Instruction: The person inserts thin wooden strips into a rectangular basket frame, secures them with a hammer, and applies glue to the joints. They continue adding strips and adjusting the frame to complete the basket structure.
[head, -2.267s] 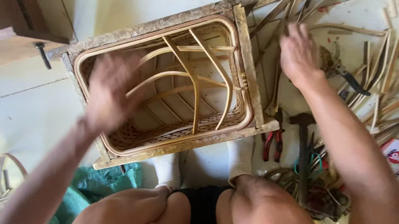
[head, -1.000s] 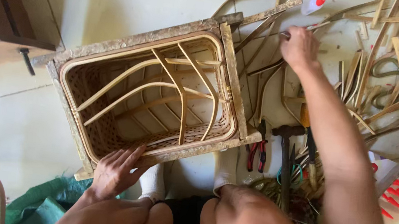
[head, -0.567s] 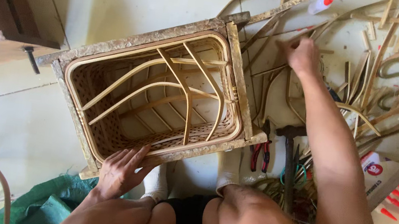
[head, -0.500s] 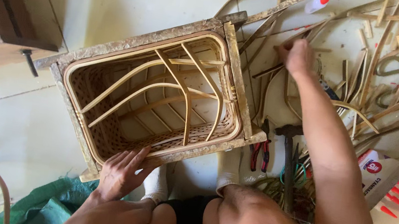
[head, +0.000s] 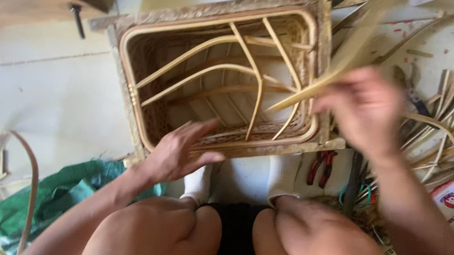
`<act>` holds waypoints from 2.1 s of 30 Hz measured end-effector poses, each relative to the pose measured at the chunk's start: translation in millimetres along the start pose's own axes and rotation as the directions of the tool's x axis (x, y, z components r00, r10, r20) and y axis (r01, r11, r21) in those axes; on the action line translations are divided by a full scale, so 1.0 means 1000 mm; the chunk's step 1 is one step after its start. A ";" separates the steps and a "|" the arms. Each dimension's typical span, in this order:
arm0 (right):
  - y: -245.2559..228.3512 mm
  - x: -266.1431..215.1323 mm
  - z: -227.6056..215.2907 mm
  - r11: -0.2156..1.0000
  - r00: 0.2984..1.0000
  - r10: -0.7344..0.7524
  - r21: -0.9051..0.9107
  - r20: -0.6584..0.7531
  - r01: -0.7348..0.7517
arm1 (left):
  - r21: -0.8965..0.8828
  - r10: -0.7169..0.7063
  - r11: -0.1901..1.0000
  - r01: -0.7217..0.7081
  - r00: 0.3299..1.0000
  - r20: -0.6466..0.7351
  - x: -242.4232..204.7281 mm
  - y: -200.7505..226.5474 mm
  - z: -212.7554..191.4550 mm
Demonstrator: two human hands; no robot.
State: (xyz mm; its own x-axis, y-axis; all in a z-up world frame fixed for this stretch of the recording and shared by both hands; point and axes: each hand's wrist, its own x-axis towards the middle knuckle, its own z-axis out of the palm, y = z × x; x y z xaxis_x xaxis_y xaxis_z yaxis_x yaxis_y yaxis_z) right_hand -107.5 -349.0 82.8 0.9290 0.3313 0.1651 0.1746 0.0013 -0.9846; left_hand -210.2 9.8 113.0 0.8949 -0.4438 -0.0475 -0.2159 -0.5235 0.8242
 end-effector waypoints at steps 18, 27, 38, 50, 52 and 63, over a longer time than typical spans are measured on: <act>0.063 0.064 0.170 0.986 0.976 0.064 -0.136 -0.206 -0.093 | 0.350 0.128 0.923 -0.159 0.985 0.112 -0.040 -0.033 0.026; 0.067 0.050 0.187 0.973 0.971 0.112 -0.175 -0.213 -0.151 | 0.296 0.131 0.943 -0.150 0.988 0.086 -0.042 -0.039 0.035; 0.063 0.058 0.184 0.832 0.976 0.173 -0.510 -0.132 -0.217 | 0.692 0.331 0.689 -0.214 0.943 -0.039 0.100 -0.106 -0.070; 0.051 0.070 0.188 0.855 0.957 0.273 -0.433 -0.094 -0.286 | 0.735 0.443 0.532 -0.421 0.878 0.182 0.135 -0.165 -0.065; 0.030 0.074 0.181 0.841 0.984 0.180 -0.516 -0.018 -0.163 | 0.695 0.390 0.595 -0.404 0.901 0.190 0.135 -0.156 -0.065; 0.146 0.072 -0.061 0.151 0.975 0.214 -0.988 0.065 0.033 | 0.503 0.042 0.861 -0.072 0.997 0.070 -0.038 -0.039 -0.020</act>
State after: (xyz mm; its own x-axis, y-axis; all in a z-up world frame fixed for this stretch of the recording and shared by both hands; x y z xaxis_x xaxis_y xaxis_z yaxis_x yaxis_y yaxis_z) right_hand 4.3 -382.5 -45.5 0.9216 0.3845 -0.0530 0.3793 -0.9211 -0.0874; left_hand -228.1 61.2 94.1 0.8555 -0.5153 -0.0518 -0.4468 -0.7849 0.4294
